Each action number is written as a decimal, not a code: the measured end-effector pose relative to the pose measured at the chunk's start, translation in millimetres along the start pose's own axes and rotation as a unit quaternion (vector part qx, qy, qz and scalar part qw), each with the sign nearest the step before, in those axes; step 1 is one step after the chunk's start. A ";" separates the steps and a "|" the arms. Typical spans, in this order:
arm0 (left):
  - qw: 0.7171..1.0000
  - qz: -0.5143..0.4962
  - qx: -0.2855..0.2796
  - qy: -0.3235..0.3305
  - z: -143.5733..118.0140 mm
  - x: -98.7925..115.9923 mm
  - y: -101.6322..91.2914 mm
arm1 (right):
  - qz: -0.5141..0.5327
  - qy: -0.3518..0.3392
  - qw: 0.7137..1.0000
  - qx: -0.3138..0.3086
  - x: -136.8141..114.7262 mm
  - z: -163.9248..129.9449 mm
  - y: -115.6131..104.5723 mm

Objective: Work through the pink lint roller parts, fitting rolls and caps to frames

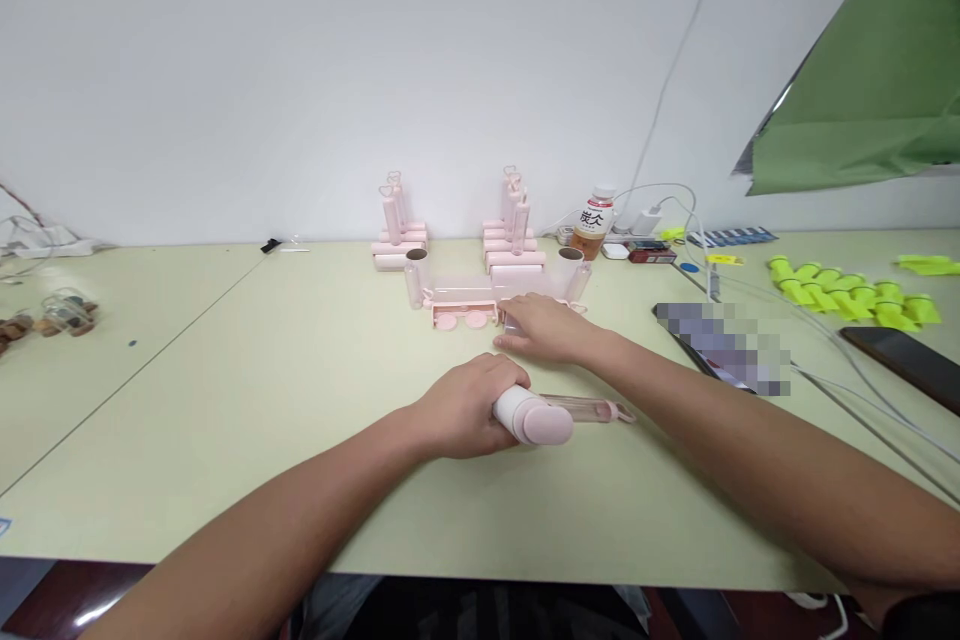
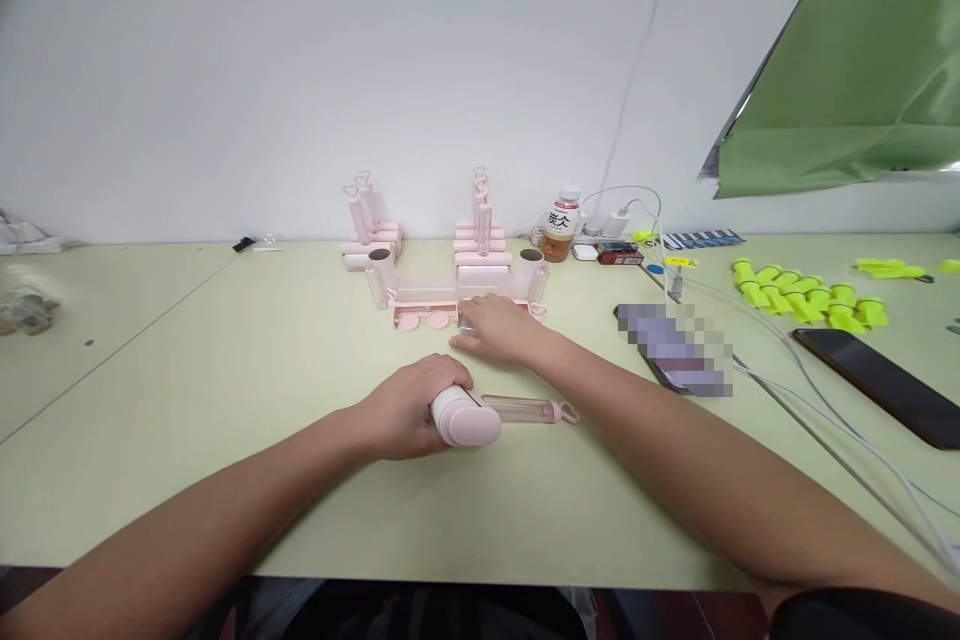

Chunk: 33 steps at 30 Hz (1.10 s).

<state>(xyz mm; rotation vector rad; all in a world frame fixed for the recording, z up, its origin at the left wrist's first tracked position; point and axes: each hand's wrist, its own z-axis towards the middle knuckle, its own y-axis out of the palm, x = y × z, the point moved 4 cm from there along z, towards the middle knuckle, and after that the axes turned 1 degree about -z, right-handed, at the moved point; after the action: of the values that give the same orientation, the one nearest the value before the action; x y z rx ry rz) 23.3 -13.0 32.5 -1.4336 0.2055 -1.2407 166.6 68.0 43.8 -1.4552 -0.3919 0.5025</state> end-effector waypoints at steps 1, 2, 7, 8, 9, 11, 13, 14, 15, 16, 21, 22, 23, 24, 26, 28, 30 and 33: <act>1.000 0.000 0.002 0.001 -0.1 -0.1 0.1 | 0.001 0.000 1.000 0.001 0.4 0.0 0.1; 1.000 0.000 0.003 0.002 -0.2 -0.4 0.1 | 0.003 -0.001 1.000 0.001 0.6 0.1 0.3; 1.000 -0.002 0.001 0.000 -0.1 -1.3 0.5 | 0.008 -0.011 1.000 -0.001 -0.8 2.5 0.1; 1.000 -0.003 0.001 0.001 0.0 -1.3 0.6 | 0.008 -0.013 1.000 -0.002 -1.3 2.9 -0.1; 1.000 -0.003 0.001 0.002 0.0 -1.2 0.6 | 0.007 -0.013 1.000 -0.001 -1.8 3.2 -0.4; 1.000 -0.002 -0.001 0.003 0.0 -0.9 0.6 | 0.004 -0.007 1.000 0.006 -2.6 2.3 -1.4; 1.000 -0.001 -0.004 0.000 0.3 -0.1 0.3 | -0.003 0.004 1.000 0.028 -3.1 -1.0 -3.5; 1.000 -0.002 -0.006 -0.003 0.6 0.5 0.0 | -0.007 0.008 0.999 0.041 -3.4 -3.6 -4.6; 1.000 -0.002 -0.007 -0.006 0.9 1.2 -0.5 | -0.011 0.009 0.999 0.052 -3.9 -6.5 -5.6; 1.000 -0.004 -0.008 -0.007 1.3 2.1 -1.0 | -0.013 0.006 0.998 0.061 -4.6 -9.6 -6.2; 1.000 -0.007 -0.008 -0.004 2.7 5.8 -2.8 | 0.006 -0.076 0.995 0.061 -8.0 -16.0 -5.9; 1.000 -0.004 -0.010 -0.006 2.6 5.7 -2.6 | 0.010 -0.093 0.994 0.058 -7.6 -14.6 -5.7; 1.000 -0.002 -0.010 -0.008 2.4 5.3 -2.3 | 0.013 -0.105 0.993 0.055 -6.6 -12.5 -5.5; 1.000 0.000 -0.010 -0.009 2.1 4.8 -1.9 | 0.015 -0.111 0.992 0.053 -5.4 -10.0 -5.3; 1.000 0.002 -0.008 -0.008 1.6 4.0 -1.5 | 0.018 -0.111 0.993 0.049 -3.3 -5.2 -4.9; 1.000 0.001 -0.006 -0.003 1.4 3.8 -1.3 | 0.020 -0.107 0.993 0.049 -4.0 -3.4 -4.8; 1.000 0.001 -0.010 0.001 1.5 3.9 -1.1 | 0.022 -0.105 0.992 0.065 -6.7 -6.6 -6.2; 1.000 0.001 -0.011 0.005 1.5 3.4 -0.7 | 0.035 -0.064 0.990 0.124 -4.2 -20.1 -13.8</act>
<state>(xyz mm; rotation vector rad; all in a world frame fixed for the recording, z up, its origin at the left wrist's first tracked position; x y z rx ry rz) 25.5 -14.3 35.4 -1.4462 0.2289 -1.2476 175.1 48.3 56.0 -1.2023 -0.3658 0.6801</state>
